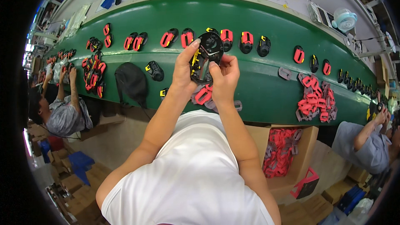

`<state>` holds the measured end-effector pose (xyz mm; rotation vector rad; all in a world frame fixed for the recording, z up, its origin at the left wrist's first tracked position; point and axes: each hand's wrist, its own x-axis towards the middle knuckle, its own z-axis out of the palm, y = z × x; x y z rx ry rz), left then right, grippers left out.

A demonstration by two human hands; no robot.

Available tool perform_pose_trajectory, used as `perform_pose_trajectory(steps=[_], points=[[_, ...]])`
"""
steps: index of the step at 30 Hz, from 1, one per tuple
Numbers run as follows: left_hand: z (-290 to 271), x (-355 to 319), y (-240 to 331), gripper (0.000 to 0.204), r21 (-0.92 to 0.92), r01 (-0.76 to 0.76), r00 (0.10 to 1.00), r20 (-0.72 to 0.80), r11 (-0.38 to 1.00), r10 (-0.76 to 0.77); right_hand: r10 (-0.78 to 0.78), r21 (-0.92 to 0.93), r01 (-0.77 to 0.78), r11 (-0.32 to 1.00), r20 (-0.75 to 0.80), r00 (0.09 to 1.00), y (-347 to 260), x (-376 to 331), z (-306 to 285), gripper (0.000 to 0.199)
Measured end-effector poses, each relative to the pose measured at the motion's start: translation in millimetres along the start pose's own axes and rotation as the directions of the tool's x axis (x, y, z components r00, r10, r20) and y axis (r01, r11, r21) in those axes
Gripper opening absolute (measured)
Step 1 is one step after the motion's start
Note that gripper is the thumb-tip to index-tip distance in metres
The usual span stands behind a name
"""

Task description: The person assembles small red and black electronic components by hand on a factory production line, fitting them into housing parts and red casings.

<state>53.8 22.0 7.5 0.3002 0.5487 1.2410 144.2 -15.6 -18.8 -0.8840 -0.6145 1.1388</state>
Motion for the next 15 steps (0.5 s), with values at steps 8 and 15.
perform_pose_trajectory(steps=[8, 15], points=[[-7.7, 8.5, -17.1, 0.024, 0.118, -0.101, 0.986, -0.124, 0.988, 0.116, 0.034, -0.066, -0.037, 0.997, -0.048, 0.998, 2.6, 13.6, -10.0, 0.017], [-20.7, 30.6, -9.7, 0.021, 0.133, -0.118, 0.984, -0.117, 0.984, 0.134, 0.034, -0.006, -0.034, 0.999, -0.011, 0.999, 27.8, 39.4, -7.3, 0.021]])
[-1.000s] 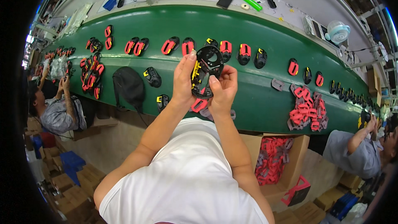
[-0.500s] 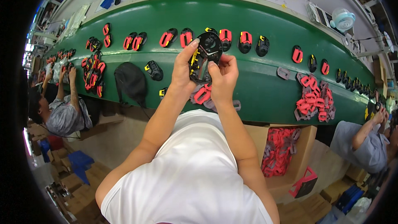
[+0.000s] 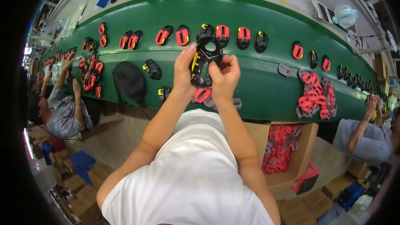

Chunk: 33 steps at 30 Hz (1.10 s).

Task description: The person assembles small red and black electronic components by hand on a factory production line, fitting them into housing parts and red casings.

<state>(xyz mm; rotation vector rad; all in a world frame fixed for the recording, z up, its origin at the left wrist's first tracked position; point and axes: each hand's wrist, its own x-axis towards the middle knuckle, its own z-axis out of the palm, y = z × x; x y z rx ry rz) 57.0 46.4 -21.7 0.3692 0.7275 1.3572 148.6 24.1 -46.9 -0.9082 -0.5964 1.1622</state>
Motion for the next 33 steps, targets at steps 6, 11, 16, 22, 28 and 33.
perform_pose_trajectory(steps=[6, 11, 16, 22, 28, 33], points=[[-62.5, 47.7, 43.2, 0.024, 0.119, 0.041, 0.997, -0.076, 0.992, -0.032, 0.080, -0.203, -0.043, 0.978, 0.178, 0.981, 7.2, -14.1, 30.1, 0.039], [-176.2, 147.4, 145.8, 0.049, 0.991, -0.087, 0.633, 0.131, -0.099, 0.763, 0.289, -0.650, -0.244, 0.720, -0.039, 0.956, 24.7, -48.5, -22.7, 0.033], [-276.1, 233.3, 202.6, 0.049, 0.826, 0.031, 0.679, 0.396, -0.563, 0.618, 0.201, -0.847, -0.212, 0.488, -0.127, 0.971, 73.5, -23.9, -63.3, 0.033], [-262.2, 258.9, 140.9, 0.027, 0.877, -0.179, 0.657, 0.445, -0.447, 0.609, 0.199, -0.954, 0.065, 0.292, 0.128, 0.972, 123.4, 24.6, -54.0, 0.035], [-215.1, 154.2, 38.8, 0.016, 0.900, -0.435, 0.853, 0.407, 0.014, 0.327, 0.177, -0.987, 0.160, 0.005, 0.159, 0.971, 160.2, 55.3, -65.7, 0.049], [-191.9, 76.7, -23.7, 0.022, 0.914, -0.404, 0.911, 0.398, 0.036, 0.113, 0.352, -0.996, 0.091, 0.025, 0.094, 0.931, 153.9, 53.0, -59.8, 0.052]])
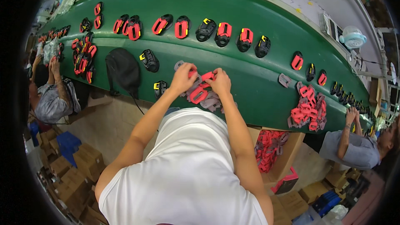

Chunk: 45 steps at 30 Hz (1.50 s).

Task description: The person assembles small red and black electronic components by hand on a factory production line, fitting them into housing parts and red casings.

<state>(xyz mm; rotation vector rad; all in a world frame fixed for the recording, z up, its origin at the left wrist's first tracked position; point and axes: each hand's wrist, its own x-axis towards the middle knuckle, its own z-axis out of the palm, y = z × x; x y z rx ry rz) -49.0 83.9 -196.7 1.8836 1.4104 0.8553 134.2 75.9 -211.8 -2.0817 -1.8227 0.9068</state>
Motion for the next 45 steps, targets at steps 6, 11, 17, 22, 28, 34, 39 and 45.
perform_pose_trajectory(steps=[6, 11, 17, 22, 28, 34, 39, 45], points=[[6.6, -12.2, 33.2, 0.030, -0.453, 0.369, 0.927, 0.111, 0.812, -0.359, 0.087, 0.841, -0.156, 0.518, 0.130, 0.988, -4.8, -23.8, -37.5, 0.025], [1.1, -21.3, 100.8, 0.030, -0.741, 0.421, 0.905, 0.302, 0.523, -0.299, 0.046, 0.944, 0.006, 0.329, -0.022, 0.999, -39.7, -83.6, -60.9, 0.016], [-29.6, -33.9, 156.7, 0.020, -0.466, 0.034, 0.998, -0.031, 0.884, -0.055, -0.055, 0.830, 0.176, 0.529, -0.173, 0.983, -54.4, -127.4, -100.8, 0.017], [-28.4, -37.3, 183.5, 0.017, -0.538, 0.006, 0.999, 0.035, 0.843, 0.015, -0.184, 0.751, 0.337, 0.568, -0.284, 0.941, -67.9, -130.2, -134.3, 0.018], [-22.2, -41.7, 214.7, 0.015, -0.434, -0.096, 0.993, -0.097, 0.896, 0.060, -0.166, 0.633, 0.407, 0.658, -0.406, 0.899, -71.4, -152.0, -152.4, 0.018], [-31.8, -46.5, 210.4, 0.013, -0.318, -0.218, 0.963, -0.223, 0.923, 0.151, -0.231, 0.636, 0.462, 0.618, -0.416, 0.880, -74.5, -156.5, -139.1, 0.014], [-31.5, -49.1, 213.3, 0.012, -0.194, -0.336, 0.887, -0.395, 0.922, 0.240, -0.179, 0.524, 0.527, 0.670, -0.575, 0.799, -98.1, -163.8, -134.1, 0.015], [-47.9, -55.6, 232.4, 0.014, -0.360, -0.303, 0.928, -0.323, 0.882, 0.187, -0.166, 0.545, 0.574, 0.611, -0.621, 0.766, -103.8, -174.7, -139.1, 0.021]])
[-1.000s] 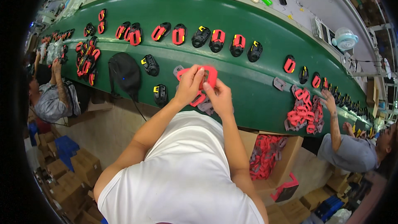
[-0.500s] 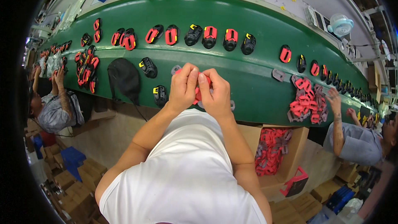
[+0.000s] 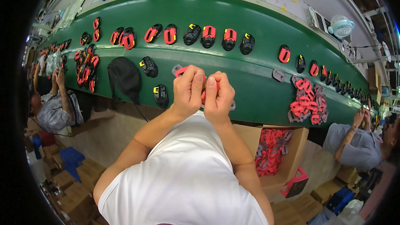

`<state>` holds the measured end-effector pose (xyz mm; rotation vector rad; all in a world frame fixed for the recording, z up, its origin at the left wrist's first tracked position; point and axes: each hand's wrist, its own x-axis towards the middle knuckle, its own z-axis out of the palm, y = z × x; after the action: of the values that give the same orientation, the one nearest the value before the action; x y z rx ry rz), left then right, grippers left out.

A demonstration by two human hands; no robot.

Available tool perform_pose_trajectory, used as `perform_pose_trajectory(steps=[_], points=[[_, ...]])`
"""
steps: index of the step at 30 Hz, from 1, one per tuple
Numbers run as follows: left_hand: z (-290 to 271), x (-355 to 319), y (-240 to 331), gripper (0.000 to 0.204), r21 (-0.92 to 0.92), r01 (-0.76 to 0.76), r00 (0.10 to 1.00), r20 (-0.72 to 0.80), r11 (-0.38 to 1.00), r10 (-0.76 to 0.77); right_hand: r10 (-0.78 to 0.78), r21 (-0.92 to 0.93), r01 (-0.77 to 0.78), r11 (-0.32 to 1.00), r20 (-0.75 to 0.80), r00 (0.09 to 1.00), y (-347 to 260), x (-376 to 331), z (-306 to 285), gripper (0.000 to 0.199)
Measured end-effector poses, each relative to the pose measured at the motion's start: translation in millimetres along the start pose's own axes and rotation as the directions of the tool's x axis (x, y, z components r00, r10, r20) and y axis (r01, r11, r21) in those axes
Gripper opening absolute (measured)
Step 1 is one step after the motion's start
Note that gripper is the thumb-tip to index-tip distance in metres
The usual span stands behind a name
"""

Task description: The person assembles small red and black electronic components by hand on a factory production line, fitting them into housing parts and red casings.

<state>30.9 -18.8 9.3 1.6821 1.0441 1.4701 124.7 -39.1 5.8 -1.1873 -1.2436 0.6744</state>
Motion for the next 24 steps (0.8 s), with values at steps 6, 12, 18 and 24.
perform_pose_trajectory(steps=[6, 12, 18, 24], points=[[-3.5, 1.7, 7.7, 0.017, -0.123, 0.079, 0.997, 0.032, 0.989, -0.076, -0.013, 0.222, 0.011, 0.975, 0.009, 1.000, 2.4, -1.8, 0.3, 0.026], [-2.7, -3.5, 0.4, 0.019, -0.098, 0.095, 0.994, 0.057, 0.991, -0.090, -0.052, 0.069, 0.050, 0.996, 0.021, 0.998, 5.6, -5.0, 1.1, 0.025], [2.7, -13.3, -2.7, 0.016, 0.008, 0.007, 1.000, -0.002, 1.000, -0.007, -0.037, -0.005, 0.037, 0.999, -0.004, 0.999, 2.8, -9.5, 2.7, 0.026], [5.7, -17.1, -0.2, 0.017, 0.015, -0.004, 1.000, -0.024, 1.000, 0.005, 0.018, -0.041, -0.019, 0.999, -0.020, 1.000, 6.6, -14.2, -1.1, 0.027]])
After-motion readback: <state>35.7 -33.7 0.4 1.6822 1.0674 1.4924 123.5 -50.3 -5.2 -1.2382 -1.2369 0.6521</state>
